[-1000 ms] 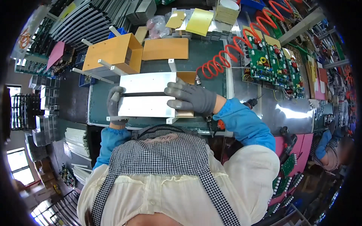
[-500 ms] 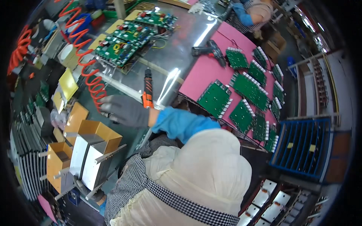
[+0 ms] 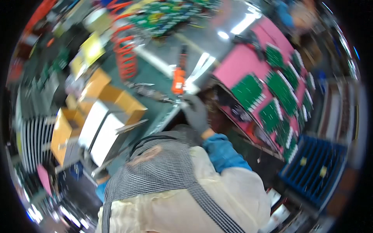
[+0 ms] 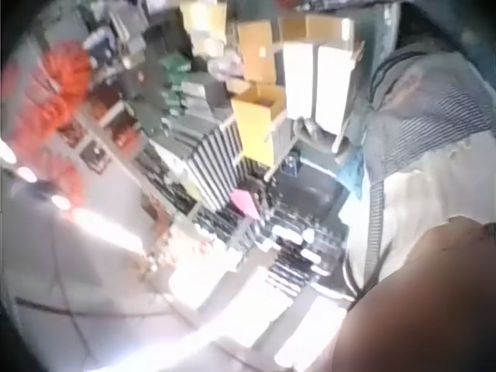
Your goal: The recorder assembles a small electronic enclosure or chassis by attaching panels with an air-powered screwdriver and then inserting a circuit board.
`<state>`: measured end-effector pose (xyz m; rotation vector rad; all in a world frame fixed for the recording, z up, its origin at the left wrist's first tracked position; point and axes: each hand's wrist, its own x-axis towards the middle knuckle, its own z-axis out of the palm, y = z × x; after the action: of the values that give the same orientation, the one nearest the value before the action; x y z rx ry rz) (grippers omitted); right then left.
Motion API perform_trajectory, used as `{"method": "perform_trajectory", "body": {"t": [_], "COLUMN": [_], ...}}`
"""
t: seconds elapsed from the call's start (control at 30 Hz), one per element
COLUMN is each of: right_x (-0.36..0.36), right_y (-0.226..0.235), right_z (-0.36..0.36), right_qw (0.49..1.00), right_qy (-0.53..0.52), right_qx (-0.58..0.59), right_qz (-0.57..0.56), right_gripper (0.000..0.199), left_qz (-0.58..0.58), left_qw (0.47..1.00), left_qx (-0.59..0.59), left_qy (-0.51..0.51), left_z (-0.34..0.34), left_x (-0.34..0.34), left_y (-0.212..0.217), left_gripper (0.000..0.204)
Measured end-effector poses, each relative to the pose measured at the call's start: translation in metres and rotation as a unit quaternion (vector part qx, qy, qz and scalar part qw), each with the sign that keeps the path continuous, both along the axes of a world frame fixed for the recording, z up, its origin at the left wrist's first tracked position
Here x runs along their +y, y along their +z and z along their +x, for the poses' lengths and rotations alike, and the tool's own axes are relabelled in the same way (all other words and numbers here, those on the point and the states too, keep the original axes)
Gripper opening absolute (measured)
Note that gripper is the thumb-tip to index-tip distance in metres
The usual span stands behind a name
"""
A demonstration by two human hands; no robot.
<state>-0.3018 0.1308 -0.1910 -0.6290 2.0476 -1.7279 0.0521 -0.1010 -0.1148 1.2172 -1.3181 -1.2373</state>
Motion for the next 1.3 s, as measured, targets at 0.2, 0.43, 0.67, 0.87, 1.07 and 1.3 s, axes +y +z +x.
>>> {"method": "perform_trajectory", "body": {"t": [0.2, 0.43, 0.67, 0.87, 1.07, 1.3], "right_x": [-0.053, -0.179, -0.382, -0.443, -0.433, -0.413], "right_y": [0.026, 0.098, 0.055, -0.010, -0.033, 0.057], "right_z": [0.012, -0.026, -0.019, 0.011, 0.002, -0.031], "right_qw": [0.997, 0.940, 0.759, 0.605, 0.543, 0.655], "right_qy": [0.065, 0.271, 0.524, 0.563, 0.543, 0.416], "right_qx": [0.001, 0.203, 0.379, 0.533, 0.633, 0.627], "right_qz": [-0.050, -0.035, 0.077, 0.183, 0.093, 0.068], "right_gripper": [0.021, 0.023, 0.064, 0.097, 0.060, 0.016], "left_qz": [0.058, 0.112, 0.102, 0.111, 0.125, 0.111], "left_qw": [0.987, 0.961, 0.964, 0.964, 0.966, 0.962], "left_qx": [0.146, 0.248, 0.244, 0.241, 0.222, 0.250], "left_qy": [-0.035, -0.044, -0.024, 0.018, 0.046, 0.006], "left_z": [-0.008, -0.013, -0.012, -0.018, -0.019, -0.017], "left_x": [0.002, 0.002, 0.003, 0.006, 0.008, 0.003], "left_y": [0.009, 0.018, 0.015, 0.015, 0.013, 0.012], "left_gripper": [0.024, 0.021, 0.023, 0.024, 0.023, 0.023]}}
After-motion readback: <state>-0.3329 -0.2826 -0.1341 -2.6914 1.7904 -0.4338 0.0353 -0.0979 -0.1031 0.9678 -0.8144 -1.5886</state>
